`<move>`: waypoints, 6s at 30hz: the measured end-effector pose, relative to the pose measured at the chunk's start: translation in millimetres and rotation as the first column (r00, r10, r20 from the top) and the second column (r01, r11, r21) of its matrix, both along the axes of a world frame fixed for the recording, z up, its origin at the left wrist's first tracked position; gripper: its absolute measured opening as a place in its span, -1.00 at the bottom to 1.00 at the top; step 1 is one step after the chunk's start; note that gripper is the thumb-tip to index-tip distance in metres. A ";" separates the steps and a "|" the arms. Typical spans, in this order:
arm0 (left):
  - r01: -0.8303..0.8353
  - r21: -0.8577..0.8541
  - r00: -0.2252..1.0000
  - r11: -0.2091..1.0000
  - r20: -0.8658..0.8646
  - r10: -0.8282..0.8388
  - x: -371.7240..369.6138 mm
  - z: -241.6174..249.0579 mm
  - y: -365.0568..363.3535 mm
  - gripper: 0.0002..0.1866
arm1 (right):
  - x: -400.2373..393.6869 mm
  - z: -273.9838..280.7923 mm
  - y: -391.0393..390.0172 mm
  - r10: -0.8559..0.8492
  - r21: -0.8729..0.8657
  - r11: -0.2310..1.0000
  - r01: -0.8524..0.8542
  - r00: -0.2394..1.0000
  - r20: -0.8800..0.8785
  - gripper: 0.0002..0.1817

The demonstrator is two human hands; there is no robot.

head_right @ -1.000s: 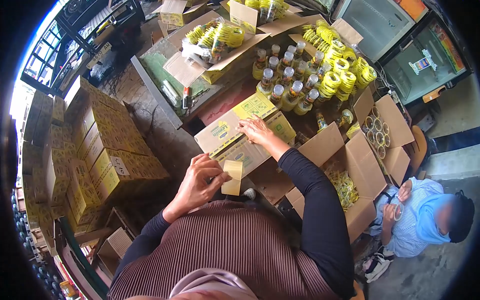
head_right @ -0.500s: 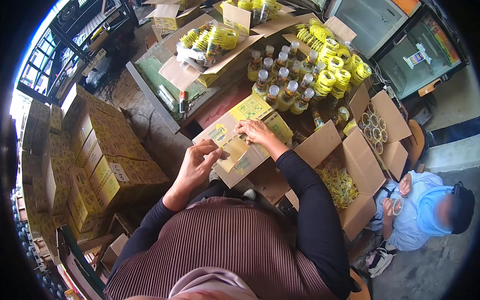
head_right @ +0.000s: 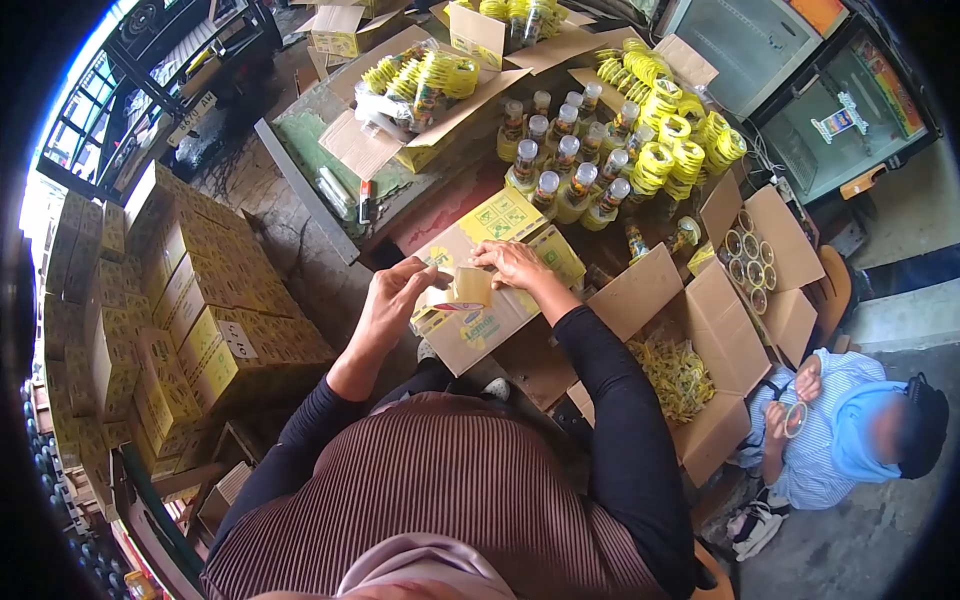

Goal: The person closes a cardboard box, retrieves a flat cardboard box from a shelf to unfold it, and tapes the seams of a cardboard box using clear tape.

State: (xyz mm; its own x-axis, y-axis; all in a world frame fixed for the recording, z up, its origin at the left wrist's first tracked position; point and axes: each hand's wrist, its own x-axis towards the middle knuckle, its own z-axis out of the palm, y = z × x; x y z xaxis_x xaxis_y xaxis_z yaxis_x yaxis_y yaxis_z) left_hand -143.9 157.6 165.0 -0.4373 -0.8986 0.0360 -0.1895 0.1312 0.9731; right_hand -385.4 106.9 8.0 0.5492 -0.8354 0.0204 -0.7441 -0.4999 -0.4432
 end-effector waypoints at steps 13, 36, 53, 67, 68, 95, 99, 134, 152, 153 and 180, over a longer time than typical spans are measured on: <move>-0.019 0.241 0.977 0.970 -0.204 0.069 -16.2 -41.1 -14.1 -0.66 | -1.3 12.0 7.3 -0.157 0.228 0.962 0.148 0.987 0.022 -0.42; -0.036 0.522 0.713 0.852 -0.584 0.388 -22.8 -75.3 7.2 -0.70 | -17.5 -6.2 17.2 -0.043 -0.189 0.978 0.086 0.974 0.223 -0.55; 0.043 0.593 0.550 0.804 -0.686 0.477 -30.8 -87.0 -3.7 -0.78 | -27.2 4.1 1.3 -0.097 0.235 0.972 0.021 0.944 0.316 -0.10; -0.049 0.608 0.640 0.792 -0.590 0.492 -12.3 -91.7 13.1 -0.75 | -7.2 -50.8 16.6 -0.371 -0.053 0.905 0.422 0.845 0.386 -0.50; -0.073 0.608 0.659 0.791 -0.566 0.495 -8.0 -96.8 16.5 -0.74 | -7.8 -52.9 17.8 -0.370 -0.052 0.906 0.420 0.845 0.386 -0.50; -0.494 -0.137 0.775 0.859 0.379 0.506 49.8 -201.6 58.4 -0.63 | 16.2 -15.2 24.7 -0.183 -0.043 0.981 0.191 0.971 0.154 -0.37; -0.496 -0.131 0.764 0.859 0.404 0.503 51.4 -213.5 64.8 -0.64 | 19.7 -10.1 26.0 -0.174 -0.009 0.984 0.177 0.975 0.137 -0.40; -0.645 -0.087 0.695 0.760 0.347 0.630 15.5 -256.9 70.2 -0.67 | 38.2 -4.4 31.2 -0.145 -0.099 0.985 0.139 0.988 -0.058 -0.32; -0.679 0.237 0.720 0.695 0.030 0.693 9.7 -298.9 80.3 -0.74 | 39.5 -5.4 31.8 -0.143 -0.121 0.983 0.140 0.989 -0.023 -0.36; -0.739 0.134 0.673 0.661 0.092 0.734 10.3 -282.5 80.6 -0.70 | 39.2 -6.3 31.2 -0.148 -0.120 0.982 0.143 0.989 -0.033 -0.37; -0.334 -0.092 0.792 0.938 0.513 0.332 11.3 -216.0 88.7 -0.19 | 42.2 1.5 33.2 -0.122 -0.104 0.988 0.112 0.989 -0.088 -0.30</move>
